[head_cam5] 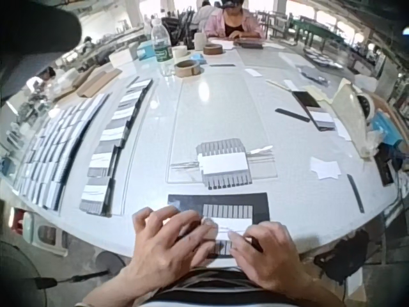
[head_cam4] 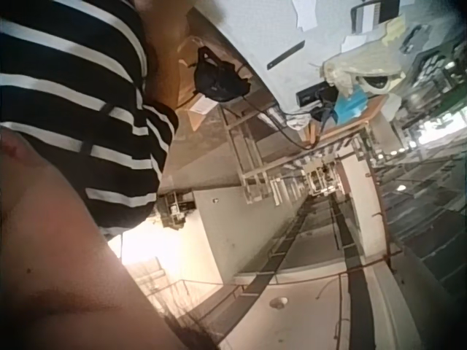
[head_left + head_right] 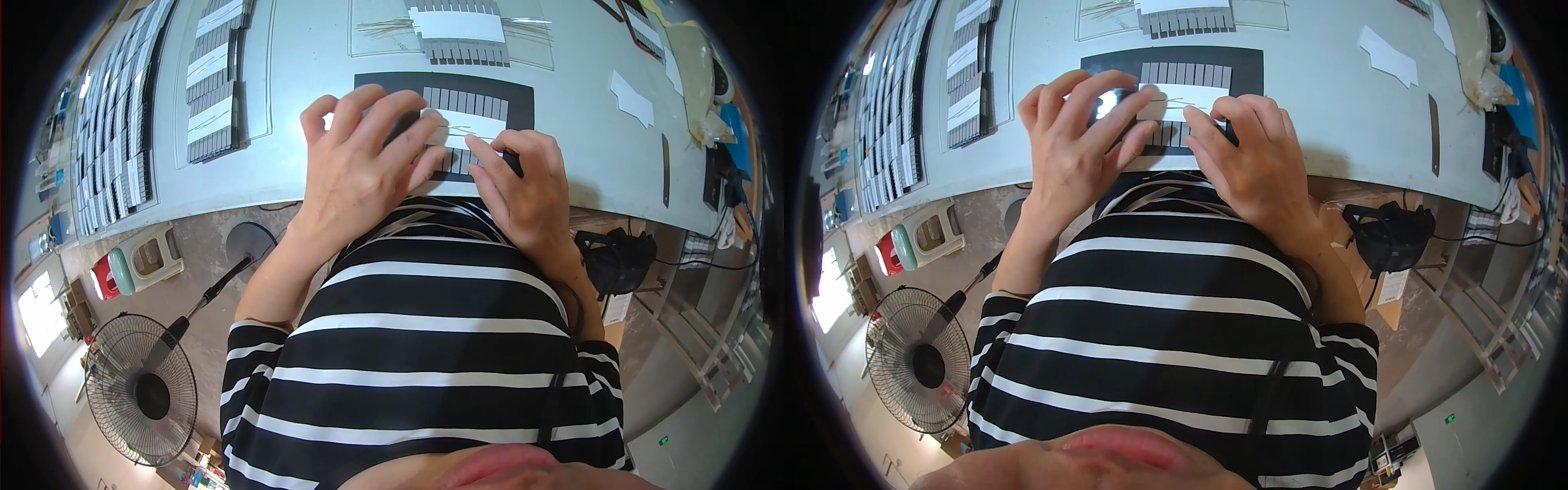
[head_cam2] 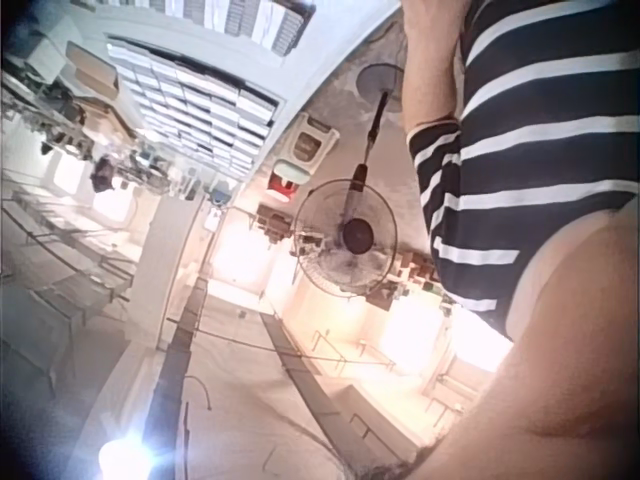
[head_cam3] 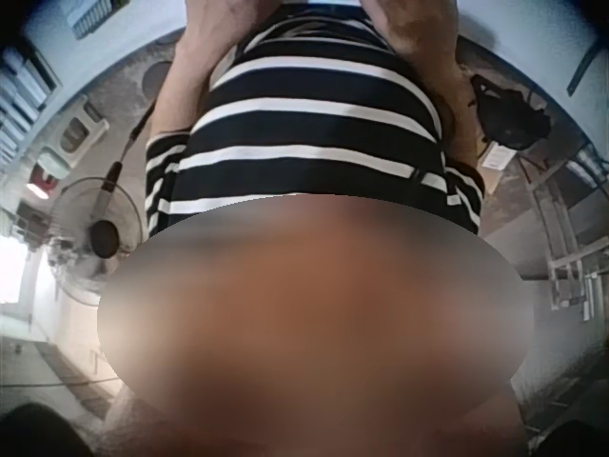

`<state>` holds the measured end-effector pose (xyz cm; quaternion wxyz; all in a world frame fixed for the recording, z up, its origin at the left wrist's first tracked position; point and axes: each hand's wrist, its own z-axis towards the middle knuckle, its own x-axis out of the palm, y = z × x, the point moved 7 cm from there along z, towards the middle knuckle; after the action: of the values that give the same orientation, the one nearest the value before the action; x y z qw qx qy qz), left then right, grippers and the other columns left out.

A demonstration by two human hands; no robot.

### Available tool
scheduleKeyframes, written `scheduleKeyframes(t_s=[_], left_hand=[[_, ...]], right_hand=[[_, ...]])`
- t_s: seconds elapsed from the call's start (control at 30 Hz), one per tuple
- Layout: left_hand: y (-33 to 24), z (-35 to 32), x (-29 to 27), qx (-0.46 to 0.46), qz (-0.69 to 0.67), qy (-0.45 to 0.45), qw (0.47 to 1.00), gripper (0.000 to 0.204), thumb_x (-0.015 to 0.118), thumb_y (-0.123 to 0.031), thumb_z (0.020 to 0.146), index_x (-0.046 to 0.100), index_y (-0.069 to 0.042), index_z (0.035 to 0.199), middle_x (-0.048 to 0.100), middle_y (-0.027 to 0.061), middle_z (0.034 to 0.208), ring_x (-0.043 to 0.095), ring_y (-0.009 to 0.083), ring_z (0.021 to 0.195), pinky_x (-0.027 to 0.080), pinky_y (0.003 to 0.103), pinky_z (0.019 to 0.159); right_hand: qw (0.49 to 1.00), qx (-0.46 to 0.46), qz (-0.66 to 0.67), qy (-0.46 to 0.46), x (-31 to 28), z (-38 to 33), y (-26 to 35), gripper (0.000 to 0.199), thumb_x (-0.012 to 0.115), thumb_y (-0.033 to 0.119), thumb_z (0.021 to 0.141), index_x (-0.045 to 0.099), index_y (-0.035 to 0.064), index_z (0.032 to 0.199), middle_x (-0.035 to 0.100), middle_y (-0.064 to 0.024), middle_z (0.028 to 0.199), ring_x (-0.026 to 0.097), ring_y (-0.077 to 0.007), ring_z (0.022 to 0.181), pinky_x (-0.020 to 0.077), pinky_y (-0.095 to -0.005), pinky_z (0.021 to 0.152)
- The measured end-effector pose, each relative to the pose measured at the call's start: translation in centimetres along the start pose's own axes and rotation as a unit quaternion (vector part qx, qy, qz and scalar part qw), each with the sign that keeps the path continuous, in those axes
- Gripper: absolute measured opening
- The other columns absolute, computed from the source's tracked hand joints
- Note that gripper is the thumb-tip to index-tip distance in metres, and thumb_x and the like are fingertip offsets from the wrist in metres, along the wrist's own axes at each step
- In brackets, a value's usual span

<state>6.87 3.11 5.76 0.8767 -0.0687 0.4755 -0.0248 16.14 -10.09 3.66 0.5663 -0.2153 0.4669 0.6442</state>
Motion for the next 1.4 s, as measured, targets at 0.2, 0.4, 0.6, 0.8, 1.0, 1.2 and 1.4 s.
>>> scheduleKeyframes(t_s=[0.2,0.4,0.6,0.8,1.0,1.2,1.4], left_hand=[[-0.7,0.2,1.2,0.017,-0.027,0.04,0.999,0.027,0.074,-0.03,0.084,0.069,-0.017,0.107,0.061,-0.003,0.112,0.053,0.019,0.106,0.031,0.042,0.092],[-0.7,0.2,1.6,0.026,-0.043,0.046,0.998,0.028,0.074,-0.029,0.084,0.069,-0.016,0.108,0.062,-0.003,0.111,0.054,0.0192,0.105,0.032,0.042,0.09],[-1.1,-0.1,1.7,0.028,-0.019,0.063,0.997,0.03,0.076,-0.029,0.083,0.073,-0.021,0.111,0.064,-0.0069,0.11,0.054,0.018,0.105,0.031,0.04,0.093],[-1.8,-0.4,1.5,0.054,-0.01,0.053,0.997,0.033,0.07,-0.034,0.088,0.07,-0.011,0.112,0.061,-0.0013,0.109,0.054,0.0188,0.106,0.034,0.042,0.09],[-2.0,-0.7,1.8,0.023,-0.002,0.076,0.997,0.042,0.067,-0.041,0.088,0.067,-0.009,0.116,0.06,-0.0012,0.107,0.054,0.0169,0.105,0.032,0.04,0.09],[-1.9,-0.2,1.7,0.031,-0.004,0.052,0.998,0.043,0.067,-0.042,0.089,0.067,-0.009,0.117,0.06,-0.0012,0.11,0.054,0.018,0.106,0.03,0.04,0.092],[-2.0,-0.4,1.9,0.017,0.021,0.097,0.995,0.049,0.069,-0.043,0.087,0.066,-0.011,0.124,0.06,-0.0002,0.114,0.053,0.0199,0.112,0.024,0.043,0.099]], right_hand=[[1.0,-0.013,-0.012,-0.009,0.2,-0.1,0.0,0.041,0.079,0.012,0.078,0.065,0.0089,0.117,0.052,-0.0054,0.104,0.053,-0.0258,0.096,0.0441,-0.0377,0.076],[1.0,-0.013,-0.021,-0.006,0.1,0.1,0.1,0.039,0.08,0.013,0.078,0.066,0.0088,0.115,0.051,-0.0044,0.104,0.053,-0.0248,0.096,0.0442,-0.0374,0.075],[1.0,-0.013,-0.021,-0.005,0.1,0.1,0.2,0.039,0.079,0.012,0.078,0.066,0.0087,0.115,0.051,-0.0044,0.105,0.053,-0.0246,0.098,0.0447,-0.0379,0.076],[1.0,-0.009,-0.017,-0.01,0.2,-0.1,0.4,0.04,0.078,0.011,0.078,0.066,0.0085,0.115,0.052,-0.0045,0.106,0.054,-0.0241,0.099,0.046,-0.0377,0.078],[1.0,-0.003,-0.002,-0.001,0.2,0.3,0.5,0.043,0.077,0.002,0.075,0.069,0.0058,0.118,0.054,-0.0069,0.105,0.053,-0.0274,0.098,0.0472,-0.0387,0.081],[0.988,0.043,0.083,-0.127,-3.8,-0.3,-2.4,0.028,0.072,0.009,0.087,0.068,0.0029,0.114,0.064,-0.0077,0.106,0.061,-0.0254,0.091,0.0494,-0.0338,0.077],[0.847,0.357,-0.063,-0.388,-22.6,-8.4,-20.1,0.022,0.064,0.018,0.097,0.07,0.0009,0.11,0.072,-0.0044,0.095,0.065,-0.0106,0.084,0.0504,-0.0251,0.077]])
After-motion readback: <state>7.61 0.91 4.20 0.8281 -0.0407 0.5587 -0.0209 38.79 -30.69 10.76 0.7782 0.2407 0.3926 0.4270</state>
